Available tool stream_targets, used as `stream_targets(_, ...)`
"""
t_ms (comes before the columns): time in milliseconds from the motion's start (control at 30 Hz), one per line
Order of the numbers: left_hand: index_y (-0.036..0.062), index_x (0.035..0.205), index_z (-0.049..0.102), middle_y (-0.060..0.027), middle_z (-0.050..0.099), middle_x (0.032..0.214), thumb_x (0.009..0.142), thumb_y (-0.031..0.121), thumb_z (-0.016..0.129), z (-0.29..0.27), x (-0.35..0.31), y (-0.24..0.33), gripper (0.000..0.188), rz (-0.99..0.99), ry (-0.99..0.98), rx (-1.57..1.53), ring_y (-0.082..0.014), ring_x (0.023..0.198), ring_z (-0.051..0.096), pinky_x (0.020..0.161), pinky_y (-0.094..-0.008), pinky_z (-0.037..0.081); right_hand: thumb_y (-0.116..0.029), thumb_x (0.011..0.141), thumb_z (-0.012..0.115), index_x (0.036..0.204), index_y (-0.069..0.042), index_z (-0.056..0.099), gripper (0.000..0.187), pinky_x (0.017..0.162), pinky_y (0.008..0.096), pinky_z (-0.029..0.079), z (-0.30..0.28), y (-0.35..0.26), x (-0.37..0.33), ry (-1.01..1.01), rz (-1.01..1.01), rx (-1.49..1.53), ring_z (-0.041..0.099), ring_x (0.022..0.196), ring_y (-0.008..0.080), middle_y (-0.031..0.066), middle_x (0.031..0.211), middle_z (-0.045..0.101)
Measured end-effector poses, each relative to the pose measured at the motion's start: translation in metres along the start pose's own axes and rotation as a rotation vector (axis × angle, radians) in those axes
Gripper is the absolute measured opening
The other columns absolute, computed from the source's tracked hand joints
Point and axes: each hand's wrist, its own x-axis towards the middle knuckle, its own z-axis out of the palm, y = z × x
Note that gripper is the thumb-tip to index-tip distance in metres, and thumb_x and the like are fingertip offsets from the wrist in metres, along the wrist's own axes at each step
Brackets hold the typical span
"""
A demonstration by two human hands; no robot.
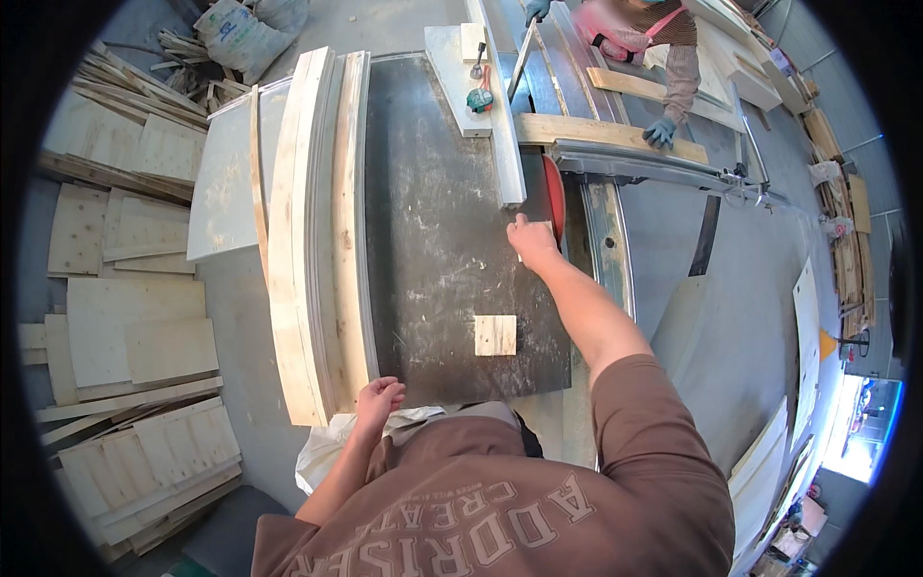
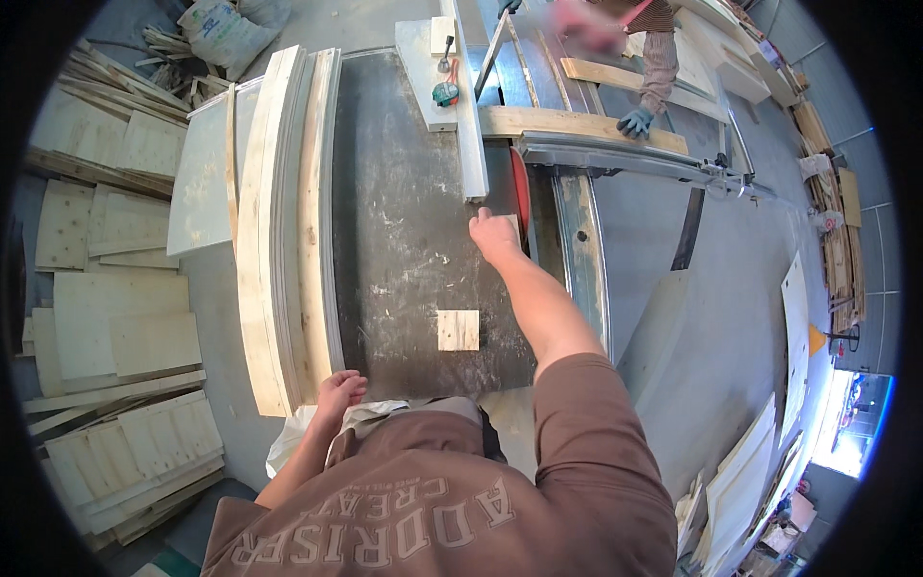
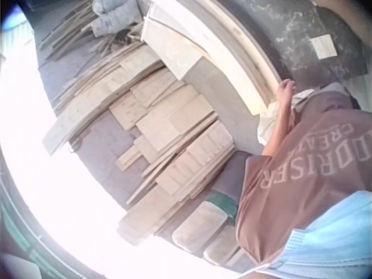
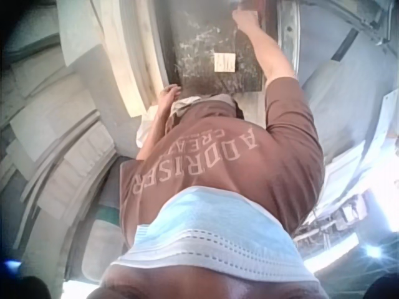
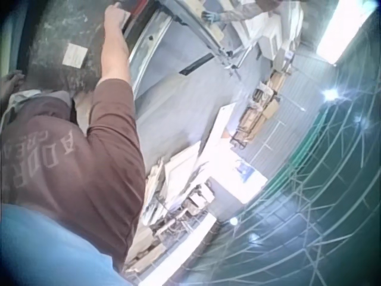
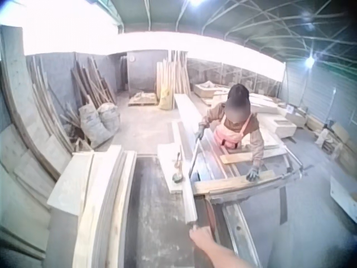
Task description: The person repeatedly picks up small wooden blocks from a table saw, places them into a white plastic bag, and then removes them again. The person handles the blocks one by one, stacking them briefly before bagging them.
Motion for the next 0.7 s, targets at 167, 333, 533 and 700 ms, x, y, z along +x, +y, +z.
stream_targets(167, -0.0042, 0.132, 0.066, -0.0105, 0.076, 0.113, 0.103, 0.02, 0.071, 0.009, 0.009, 0.009, 0.038, 0.096, -0.036, 0.005, -0.0131, 0.089, 0.069, 0.078, -0.0284, 0.057, -0.007, 0.075, 0.085, 0.12, 0.0, 0.061, 0.052, 0.07, 0.0389, 0.062, -0.068, -0.039, -0.073, 0.139, -0.016, 0.223, 0.078, 0.085, 0.029, 0.0186, 0.12, 0.063)
stream_targets(333, -0.0042, 0.127, 0.069, -0.0085, 0.074, 0.104, 0.1, 0.018, 0.073, 0.041, 0.023, 0.023, 0.035, 0.148, -0.106, 0.129, -0.0133, 0.088, 0.069, 0.076, -0.0279, 0.056, -0.006, 0.073, 0.085, 0.119, 0.0, 0.061, 0.052, 0.067, 0.0409, 0.062, -0.074, -0.123, -0.151, 0.084, -0.108, 0.307, 0.078, 0.082, 0.0314, 0.0212, 0.121, 0.063)
stream_targets(533, -0.0049, 0.134, 0.066, -0.0089, 0.076, 0.112, 0.101, 0.02, 0.072, 0.082, 0.048, 0.024, 0.042, 0.23, -0.286, 0.348, -0.0143, 0.096, 0.07, 0.084, -0.0303, 0.057, -0.019, 0.078, 0.091, 0.126, 0.0, 0.057, 0.061, 0.074, 0.0434, 0.064, -0.048, -0.152, -0.166, 0.013, -0.067, 0.401, 0.078, 0.092, 0.0343, 0.0237, 0.131, 0.06)
stream_targets(700, -0.0061, 0.138, 0.064, -0.0102, 0.074, 0.119, 0.098, 0.019, 0.07, 0.121, 0.07, 0.025, 0.048, 0.363, -0.335, 0.592, -0.0195, 0.106, 0.068, 0.095, -0.0361, 0.055, -0.042, 0.096, 0.079, 0.129, 0.0, 0.054, 0.059, 0.088, 0.0541, 0.06, -0.043, -0.127, -0.19, 0.026, 0.356, 0.736, 0.074, 0.107, 0.0457, 0.026, 0.145, 0.059)
